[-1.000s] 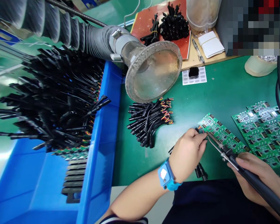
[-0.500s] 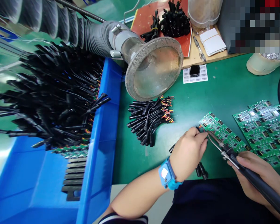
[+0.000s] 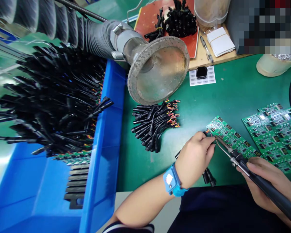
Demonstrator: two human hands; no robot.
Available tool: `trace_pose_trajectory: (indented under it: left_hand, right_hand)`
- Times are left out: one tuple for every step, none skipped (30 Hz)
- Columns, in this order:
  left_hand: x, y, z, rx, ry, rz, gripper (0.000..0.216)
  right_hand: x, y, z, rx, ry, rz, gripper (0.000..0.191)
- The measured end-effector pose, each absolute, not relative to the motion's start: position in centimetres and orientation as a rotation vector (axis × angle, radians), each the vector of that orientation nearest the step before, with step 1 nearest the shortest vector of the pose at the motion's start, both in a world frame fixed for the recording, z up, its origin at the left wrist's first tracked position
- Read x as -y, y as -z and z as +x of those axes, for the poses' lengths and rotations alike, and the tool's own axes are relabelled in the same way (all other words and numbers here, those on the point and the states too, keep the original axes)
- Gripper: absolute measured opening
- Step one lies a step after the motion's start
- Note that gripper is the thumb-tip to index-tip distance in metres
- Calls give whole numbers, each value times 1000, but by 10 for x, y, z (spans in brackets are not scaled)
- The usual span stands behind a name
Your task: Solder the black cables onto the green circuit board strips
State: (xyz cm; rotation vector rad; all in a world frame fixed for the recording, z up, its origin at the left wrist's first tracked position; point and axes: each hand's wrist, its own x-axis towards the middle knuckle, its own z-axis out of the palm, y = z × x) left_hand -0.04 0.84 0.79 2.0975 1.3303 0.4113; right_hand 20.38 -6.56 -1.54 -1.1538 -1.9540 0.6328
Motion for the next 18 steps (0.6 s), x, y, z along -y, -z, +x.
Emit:
trace_pose_trajectory:
  left_hand:
    - [-8,-8,0,-1331,-414,2101,24]
    - [-9,-8,-1,-1331,-414,2102,24]
    - [-9,-8,-1,-1327,-413,2102,24]
    - [-9,-8,-1,-1322,-411,2099,24]
    - [-10,-8,-1,-1317,-407,2094,24]
    - [-10,-9,-1,-1314,-402,2086,24]
    - [-10,-10,-1,-1312,-398,2077,24]
    - [-11,-10,-1,-1311,-393,2069,24]
    - [-11,-11,-1,-1314,-389,2063,24]
    - [-11,-11,-1,-1316,-386,2059,23]
    - [-11,-12,-1,-1319,-384,2059,23]
    - [-11,-12,-1,-1322,-384,2062,23]
    - [-11,-11,-1,-1326,-386,2067,23]
    - [-11,-11,0,-1329,-388,2072,23]
    - [-10,-11,0,-1331,-391,2077,23]
    - [-10,-10,0,-1333,-393,2083,24]
    - [-9,-10,1,-1337,-394,2088,24]
    - [-9,-10,1,-1342,-394,2093,24]
  right_hand:
    - [65,15,203,1953,-611,-1162,43]
    - [65,14,203,1952,-603,-1168,42]
    - [65,14,203,1952,-611,-1171,40]
    - [66,14,203,1954,-640,-1177,37]
    - [66,15,204,1959,-679,-1184,34]
    - [66,16,204,1959,-711,-1187,32]
    - [67,17,205,1956,-727,-1186,32]
    - [67,17,205,1948,-721,-1182,35]
    - [68,18,205,1940,-700,-1176,39]
    - [68,18,205,1930,-666,-1168,43]
    - [68,18,205,1926,-632,-1160,46]
    - [67,17,205,1926,-600,-1161,48]
    - [67,17,204,1932,-579,-1161,48]
    - [66,16,203,1942,-576,-1162,46]
    - [65,15,203,1956,-591,-1162,44]
    - [65,14,202,1965,-611,-1159,42]
    - [64,14,202,1967,-621,-1156,41]
    - [65,14,202,1955,-613,-1155,41]
